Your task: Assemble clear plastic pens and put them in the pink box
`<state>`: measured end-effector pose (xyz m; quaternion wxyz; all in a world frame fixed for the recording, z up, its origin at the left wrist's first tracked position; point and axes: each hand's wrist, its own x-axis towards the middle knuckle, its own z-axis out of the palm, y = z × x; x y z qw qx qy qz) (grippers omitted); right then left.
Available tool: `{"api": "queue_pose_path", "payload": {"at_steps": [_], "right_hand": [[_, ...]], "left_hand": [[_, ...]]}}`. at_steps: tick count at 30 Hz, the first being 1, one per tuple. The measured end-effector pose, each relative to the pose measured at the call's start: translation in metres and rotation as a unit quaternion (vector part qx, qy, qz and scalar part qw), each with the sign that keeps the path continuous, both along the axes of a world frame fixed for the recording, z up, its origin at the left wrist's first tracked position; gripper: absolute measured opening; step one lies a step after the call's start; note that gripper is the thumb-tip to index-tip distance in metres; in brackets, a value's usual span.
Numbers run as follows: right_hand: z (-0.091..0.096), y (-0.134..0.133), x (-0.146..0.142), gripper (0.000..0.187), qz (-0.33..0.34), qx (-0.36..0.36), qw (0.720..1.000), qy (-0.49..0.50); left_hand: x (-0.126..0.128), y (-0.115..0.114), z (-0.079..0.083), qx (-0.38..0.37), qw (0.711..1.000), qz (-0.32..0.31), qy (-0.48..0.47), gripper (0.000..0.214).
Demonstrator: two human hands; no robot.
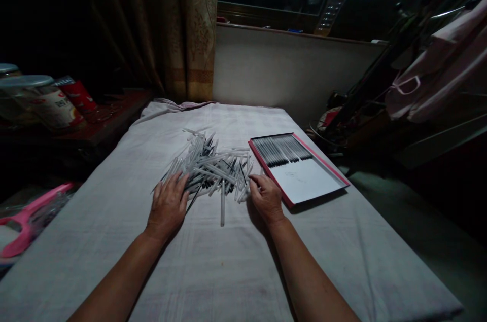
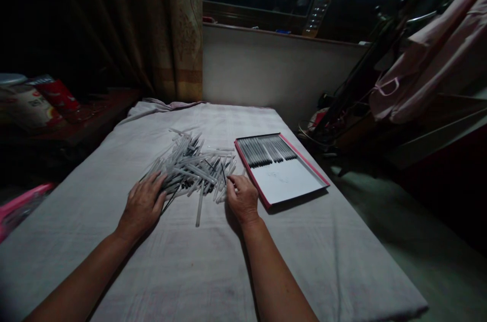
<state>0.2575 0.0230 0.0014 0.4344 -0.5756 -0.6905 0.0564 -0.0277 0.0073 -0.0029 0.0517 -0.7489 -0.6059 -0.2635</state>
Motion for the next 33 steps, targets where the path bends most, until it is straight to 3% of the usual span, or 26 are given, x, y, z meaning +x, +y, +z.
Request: {"api": "queue_pose_path", "payload": {"at_steps": [5, 11, 17, 22, 25, 28, 30, 33], "right_hand": [[0.014, -0.004, 0.002, 0.024, 0.040, -0.049, 0.997, -0.037], [0.031, -0.014, 0.030, 0.030, 0.140, -0.179, 0.968, -0.107], [0.035, -0.016, 0.033, 0.023, 0.133, -0.244, 0.942, -0.188], [0.033, -0.013, 0.028, 0.015, 0.124, -0.226, 0.944, -0.207], [0.032, -0.011, 0.025, 0.015, 0.108, -0.155, 0.975, -0.114], [0.028, -0.010, 0.014, 0.021, 0.078, -0.088, 0.988, 0.104], [0.025, -0.011, 0.001, 0.036, 0.083, -0.087, 0.955, 0.271], [0.021, -0.013, -0.022, 0.054, 0.107, -0.150, 0.870, 0.457]], "left_hand": [[0.004, -0.020, 0.000, 0.039, 0.996, -0.072, -0.030, 0.038], [0.017, -0.031, 0.003, -0.018, 0.984, -0.175, 0.031, 0.032], [0.018, -0.027, -0.004, 0.012, 0.989, -0.133, 0.067, 0.032], [0.017, -0.025, -0.005, 0.045, 0.987, -0.140, 0.065, 0.030], [0.016, -0.025, -0.002, 0.073, 0.984, -0.157, 0.051, 0.028], [0.020, -0.027, 0.003, 0.099, 0.979, -0.177, 0.021, 0.026], [0.026, -0.029, 0.005, 0.103, 0.977, -0.189, -0.010, 0.026], [0.039, -0.032, 0.006, 0.104, 0.971, -0.207, -0.052, 0.033]]}}
